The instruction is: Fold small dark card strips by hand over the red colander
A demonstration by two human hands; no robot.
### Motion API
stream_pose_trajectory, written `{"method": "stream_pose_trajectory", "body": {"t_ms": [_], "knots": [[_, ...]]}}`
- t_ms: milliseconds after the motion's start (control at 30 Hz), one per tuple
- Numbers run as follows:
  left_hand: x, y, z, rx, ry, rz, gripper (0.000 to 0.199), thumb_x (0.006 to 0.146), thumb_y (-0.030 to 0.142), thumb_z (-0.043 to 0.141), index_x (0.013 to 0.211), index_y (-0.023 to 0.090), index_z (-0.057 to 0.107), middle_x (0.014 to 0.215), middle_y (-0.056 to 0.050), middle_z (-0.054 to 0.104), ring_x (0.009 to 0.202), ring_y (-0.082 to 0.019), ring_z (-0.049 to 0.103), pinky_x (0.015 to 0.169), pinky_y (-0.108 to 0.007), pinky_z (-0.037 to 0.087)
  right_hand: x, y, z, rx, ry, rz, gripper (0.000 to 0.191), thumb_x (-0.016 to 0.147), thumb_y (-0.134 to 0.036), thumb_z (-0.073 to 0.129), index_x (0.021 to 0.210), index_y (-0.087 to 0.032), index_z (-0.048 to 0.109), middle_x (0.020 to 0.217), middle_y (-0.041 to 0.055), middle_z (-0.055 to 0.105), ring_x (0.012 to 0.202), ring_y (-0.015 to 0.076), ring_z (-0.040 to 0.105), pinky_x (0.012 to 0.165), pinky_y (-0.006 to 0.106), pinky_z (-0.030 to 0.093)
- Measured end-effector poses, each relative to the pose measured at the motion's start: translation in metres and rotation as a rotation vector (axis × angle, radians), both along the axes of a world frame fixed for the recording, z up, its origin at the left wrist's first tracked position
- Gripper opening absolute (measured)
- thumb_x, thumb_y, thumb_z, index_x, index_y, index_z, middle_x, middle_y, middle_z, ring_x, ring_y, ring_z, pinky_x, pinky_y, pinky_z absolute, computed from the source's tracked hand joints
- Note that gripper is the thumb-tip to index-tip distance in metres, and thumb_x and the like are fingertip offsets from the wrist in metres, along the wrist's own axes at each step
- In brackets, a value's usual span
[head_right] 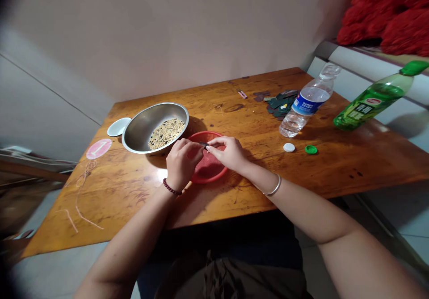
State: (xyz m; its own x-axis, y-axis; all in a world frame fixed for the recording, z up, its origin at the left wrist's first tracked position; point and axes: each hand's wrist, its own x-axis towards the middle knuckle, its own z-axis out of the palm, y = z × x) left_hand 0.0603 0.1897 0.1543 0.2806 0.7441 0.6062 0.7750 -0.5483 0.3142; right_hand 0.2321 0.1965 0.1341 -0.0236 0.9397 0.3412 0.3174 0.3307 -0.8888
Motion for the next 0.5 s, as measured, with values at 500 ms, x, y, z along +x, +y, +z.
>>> {"method": "stream_pose_trajectory", "body": {"t_ms": [500], "knots": [[0.0005, -0.0014, 0.0018, -0.027, -0.011, 0.064, 0.006, 0.083, 0.029, 0.067, 0.082, 0.023, 0.069, 0.083, 0.000, 0.064, 0.081, -0.015, 0.055, 0.065, -0.026, 0.041, -0.0028, 0.0023, -0.0025, -0.162, 0.233, 0.054, 0.020, 0.070, -0.034, 0.073, 0.080, -0.017, 0.074, 0.083, 0.0073, 0.076, 0.077, 0.0210, 0.071, 0.076, 0.034, 0.057]]}}
